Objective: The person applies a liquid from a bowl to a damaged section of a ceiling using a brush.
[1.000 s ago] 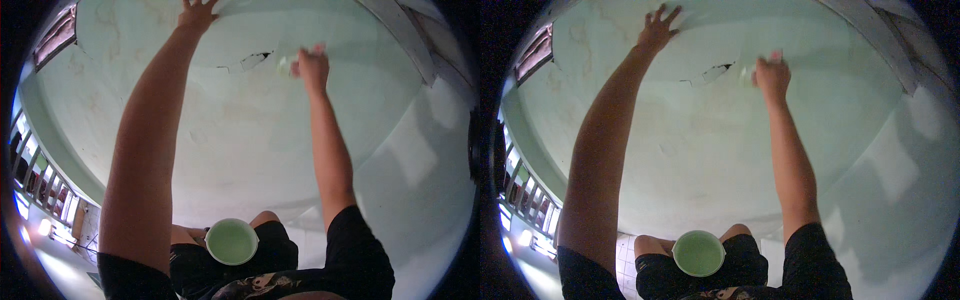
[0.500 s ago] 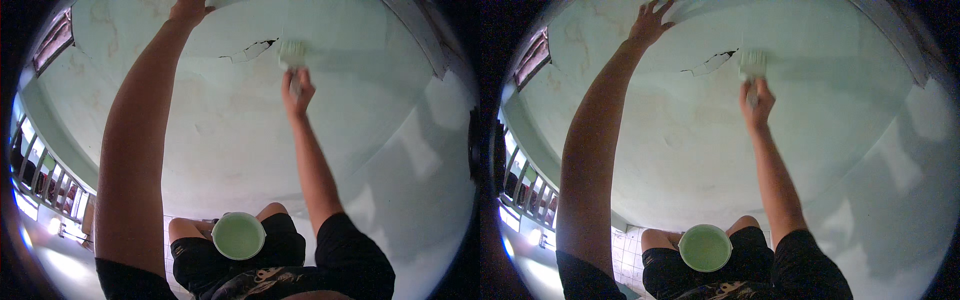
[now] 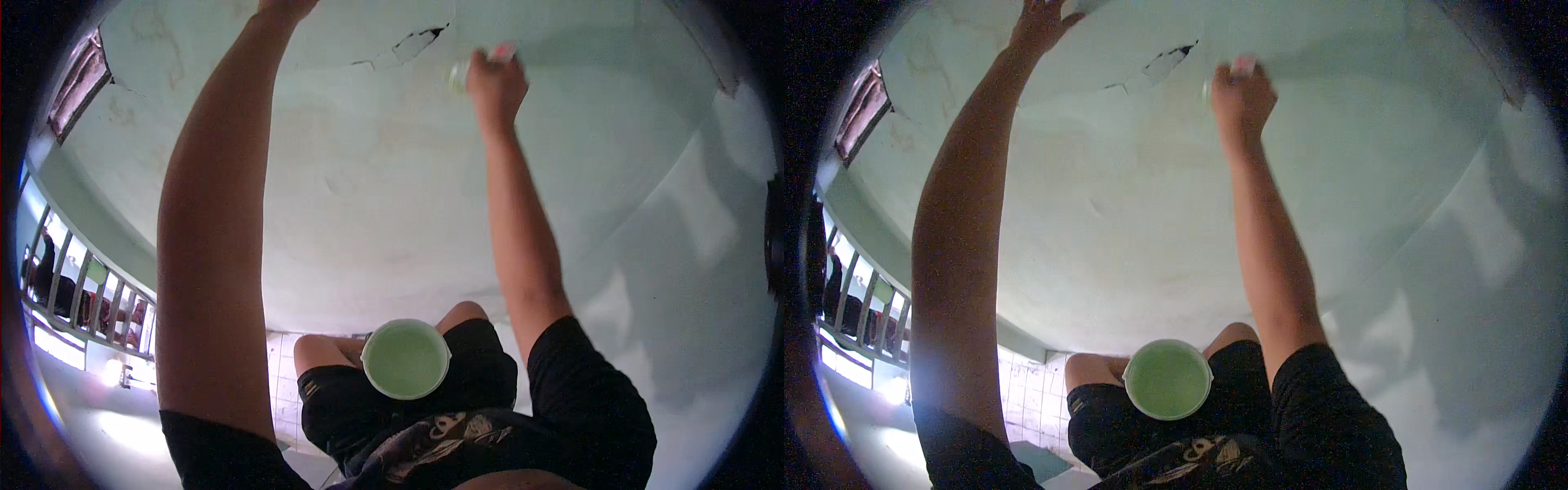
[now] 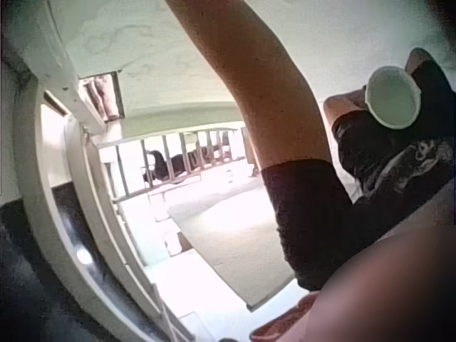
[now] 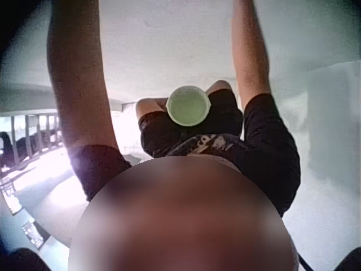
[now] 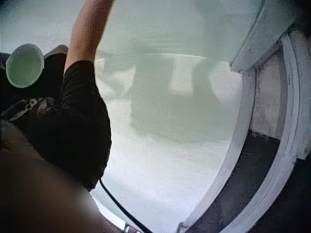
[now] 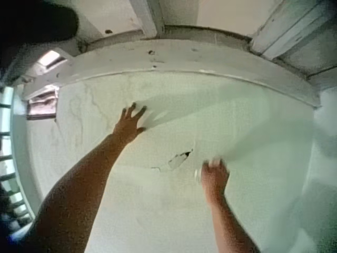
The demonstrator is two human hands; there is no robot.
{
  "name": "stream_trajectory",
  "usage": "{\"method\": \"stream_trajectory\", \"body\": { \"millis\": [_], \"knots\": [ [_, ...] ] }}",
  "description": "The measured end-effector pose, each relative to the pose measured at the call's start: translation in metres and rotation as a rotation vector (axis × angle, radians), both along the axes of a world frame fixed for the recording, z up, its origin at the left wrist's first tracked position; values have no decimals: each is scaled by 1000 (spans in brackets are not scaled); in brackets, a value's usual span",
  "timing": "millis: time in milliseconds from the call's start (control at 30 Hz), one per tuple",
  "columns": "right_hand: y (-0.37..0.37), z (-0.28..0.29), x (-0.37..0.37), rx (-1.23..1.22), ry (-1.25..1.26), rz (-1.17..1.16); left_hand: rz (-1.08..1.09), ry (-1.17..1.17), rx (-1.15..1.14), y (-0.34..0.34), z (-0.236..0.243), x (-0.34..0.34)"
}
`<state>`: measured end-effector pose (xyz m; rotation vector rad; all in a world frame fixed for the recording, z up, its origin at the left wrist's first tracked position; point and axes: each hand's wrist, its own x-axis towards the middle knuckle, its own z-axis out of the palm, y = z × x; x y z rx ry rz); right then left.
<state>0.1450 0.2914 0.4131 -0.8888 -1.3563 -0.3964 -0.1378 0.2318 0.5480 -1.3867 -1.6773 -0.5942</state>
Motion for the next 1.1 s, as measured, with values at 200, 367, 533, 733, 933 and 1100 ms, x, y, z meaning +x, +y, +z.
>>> {"method": "stream_trajectory", "body": {
  "millis": [200,367,533,733,933,1100],
  "knots": [
    [-13,48,5,303,175,537,-29,-81,-61,4,-2,4],
    [-7,-79,-11,194,99,462,-17,28,13,-3,1,-15],
    [-26,-243,11,-198,84,410,-42,5,12,-3,6,7],
    [-51,-250,0,-366,298,387,-38,9,20,-1,-1,4],
    [-5,-56,-9,-180,241,234,-37,59,41,1,2,-11],
    [-21,-52,-6,52,468,791,-18,130,39,-1,4,-14]
  ]
}}
